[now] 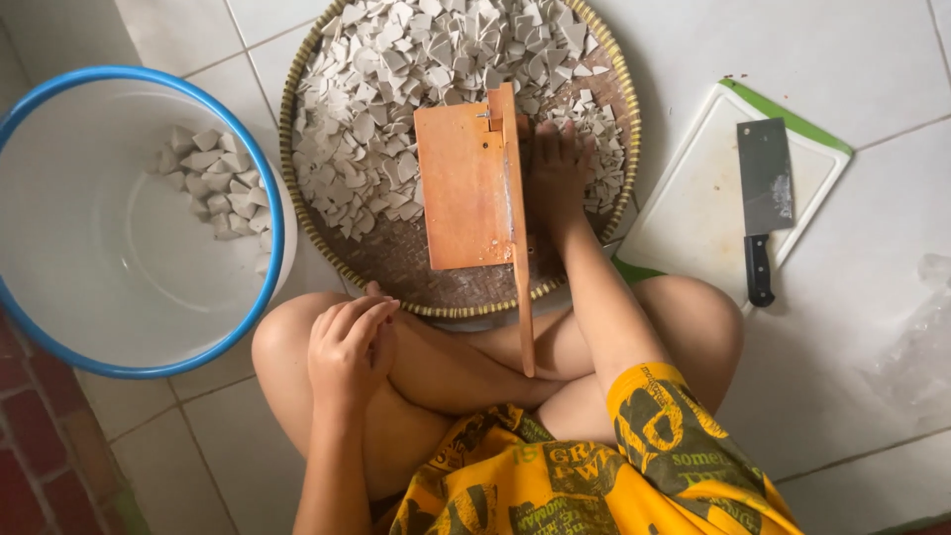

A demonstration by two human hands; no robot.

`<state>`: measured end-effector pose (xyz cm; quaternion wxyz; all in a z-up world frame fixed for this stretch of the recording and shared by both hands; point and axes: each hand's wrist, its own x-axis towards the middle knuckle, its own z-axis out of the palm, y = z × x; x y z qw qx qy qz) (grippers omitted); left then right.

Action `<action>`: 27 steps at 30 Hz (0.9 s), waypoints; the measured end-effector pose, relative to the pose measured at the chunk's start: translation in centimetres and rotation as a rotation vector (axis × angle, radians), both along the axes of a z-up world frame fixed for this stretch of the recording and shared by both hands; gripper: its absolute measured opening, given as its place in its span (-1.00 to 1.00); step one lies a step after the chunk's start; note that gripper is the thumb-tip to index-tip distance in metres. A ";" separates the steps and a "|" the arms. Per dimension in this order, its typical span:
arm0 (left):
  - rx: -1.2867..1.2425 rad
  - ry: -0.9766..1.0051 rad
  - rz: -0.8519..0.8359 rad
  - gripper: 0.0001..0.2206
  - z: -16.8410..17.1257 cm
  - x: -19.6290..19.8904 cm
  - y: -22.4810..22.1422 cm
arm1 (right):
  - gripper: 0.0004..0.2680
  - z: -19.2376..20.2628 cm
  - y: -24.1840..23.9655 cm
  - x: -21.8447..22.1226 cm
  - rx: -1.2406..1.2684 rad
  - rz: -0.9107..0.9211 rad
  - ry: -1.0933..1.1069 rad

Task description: Slicing small white food blocks into thin pieces using a manual wooden slicer on the floor.

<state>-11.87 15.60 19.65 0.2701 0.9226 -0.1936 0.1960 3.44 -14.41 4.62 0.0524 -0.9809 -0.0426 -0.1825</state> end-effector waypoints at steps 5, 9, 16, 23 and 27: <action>-0.040 0.028 0.011 -0.80 0.6 0.6 -0.7 | -0.70 -4.2 -1.0 1.2 -0.077 -0.123 -0.084; -0.049 0.030 -0.011 -0.81 1.1 1.1 -0.7 | -0.68 -7.9 -2.2 3.1 -0.125 -0.005 -0.065; -0.095 0.067 -0.027 -0.79 1.8 1.1 -0.5 | -0.84 -6.3 -3.1 3.0 0.003 -0.190 -0.192; -0.109 0.172 -0.111 -0.84 2.2 1.2 0.1 | -0.52 0.1 -4.3 7.0 0.259 -0.208 0.465; -0.159 0.113 -0.066 -0.83 2.0 1.5 -0.4 | -0.69 -15.4 -10.6 7.5 -0.027 -0.022 -0.047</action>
